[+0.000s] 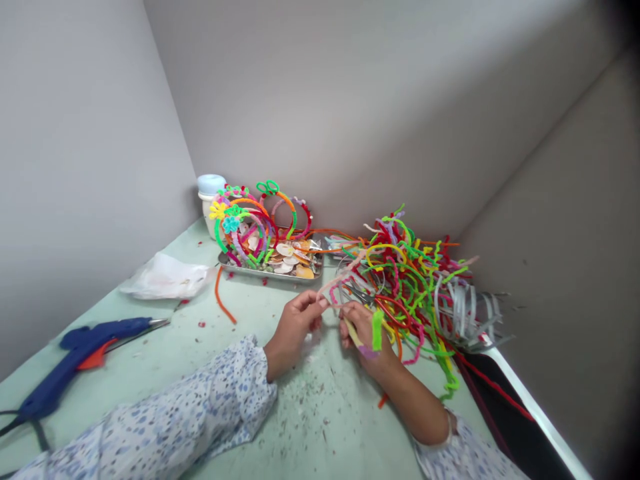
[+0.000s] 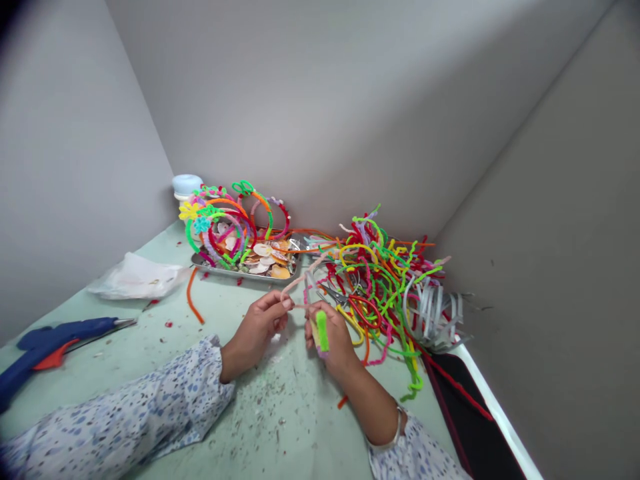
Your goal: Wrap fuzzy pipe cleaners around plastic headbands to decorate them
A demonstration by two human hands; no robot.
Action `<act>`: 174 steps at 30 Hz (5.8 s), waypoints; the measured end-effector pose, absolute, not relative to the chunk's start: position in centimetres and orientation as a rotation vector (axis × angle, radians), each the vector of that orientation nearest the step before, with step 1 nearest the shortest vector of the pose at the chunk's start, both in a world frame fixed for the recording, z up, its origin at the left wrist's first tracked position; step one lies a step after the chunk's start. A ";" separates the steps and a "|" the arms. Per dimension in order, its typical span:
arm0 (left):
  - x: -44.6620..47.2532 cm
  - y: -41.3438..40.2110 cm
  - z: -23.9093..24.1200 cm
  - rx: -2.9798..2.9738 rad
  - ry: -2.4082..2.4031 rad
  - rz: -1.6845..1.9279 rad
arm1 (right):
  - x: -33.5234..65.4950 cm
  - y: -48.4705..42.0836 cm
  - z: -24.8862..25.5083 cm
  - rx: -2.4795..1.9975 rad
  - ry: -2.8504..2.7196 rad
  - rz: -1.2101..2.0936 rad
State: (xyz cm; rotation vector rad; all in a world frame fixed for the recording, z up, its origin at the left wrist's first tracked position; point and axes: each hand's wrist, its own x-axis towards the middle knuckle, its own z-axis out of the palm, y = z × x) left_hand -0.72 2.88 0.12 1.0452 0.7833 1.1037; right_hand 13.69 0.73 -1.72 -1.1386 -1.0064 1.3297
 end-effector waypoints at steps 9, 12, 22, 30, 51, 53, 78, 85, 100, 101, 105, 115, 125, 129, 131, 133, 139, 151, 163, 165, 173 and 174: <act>-0.8 3.0 0.1 1.022 0.776 1.218 | 13.6 0.3 0.2 -1.113 -0.882 1.289; -0.8 3.1 0.1 0.965 0.750 1.215 | 13.7 0.5 -0.4 -1.117 -0.903 1.295; -0.5 3.2 -0.4 1.180 0.820 0.993 | 13.4 0.5 -1.9 -1.154 -1.099 1.271; -0.6 3.4 -0.6 1.178 0.875 0.985 | 13.0 -0.2 -0.4 -1.208 -1.132 1.272; -0.6 2.9 0.5 1.250 0.912 1.058 | 13.4 -0.1 -0.8 -1.117 -1.179 1.387; -0.6 2.9 0.7 1.233 0.908 1.056 | 13.4 -0.1 -0.9 -1.109 -1.157 1.411; -0.6 3.0 0.0 1.070 0.712 0.970 | 14.2 -0.1 -0.1 -0.923 -1.040 1.708; -0.6 2.7 0.6 0.946 0.614 0.914 | 14.6 -0.3 -0.3 -0.876 -1.033 1.761; -1.0 2.5 0.8 0.927 0.500 0.798 | 15.1 -0.5 0.3 -0.769 -0.998 2.002; -1.0 2.5 0.8 0.922 0.490 0.791 | 15.2 -0.5 0.3 -0.755 -0.993 2.015; -1.0 2.4 0.6 0.904 0.469 0.765 | 15.2 -0.5 0.3 -0.747 -0.988 2.034; -1.0 2.6 0.8 0.923 0.470 0.742 | 14.9 -0.2 -0.4 -0.814 -0.936 1.999; -1.0 2.4 0.7 0.917 0.456 0.742 | 14.9 -0.5 0.0 -0.854 -0.944 2.006; -0.9 2.3 0.8 0.897 0.456 0.761 | 15.0 -0.6 0.2 -0.840 -1.044 1.940; -0.9 2.3 0.8 0.888 0.471 0.777 | 15.0 -0.6 0.3 -0.851 -1.091 1.884; -0.8 2.4 0.8 0.885 0.498 0.785 | 15.0 -0.4 0.4 -0.866 -1.111 1.841; -0.8 2.6 0.5 0.919 0.576 0.863 | 14.8 0.1 -0.3 -0.912 -1.080 1.747; -0.5 2.8 0.1 0.993 0.734 0.949 | 14.4 0.5 -0.3 -1.145 -1.172 1.442; -0.6 3.0 -0.3 0.993 0.766 0.949 | 14.5 0.8 -0.4 -1.161 -1.212 1.441; -0.6 3.0 -0.4 0.999 0.757 0.947 | 14.6 0.8 -0.5 -1.150 -1.215 1.457; -0.6 3.0 -0.5 0.986 0.747 0.932 | 14.7 0.6 -0.2 -1.147 -1.205 1.500; -0.6 3.0 -0.5 0.989 0.747 0.931 | 14.6 0.5 -0.2 -1.149 -1.205 1.497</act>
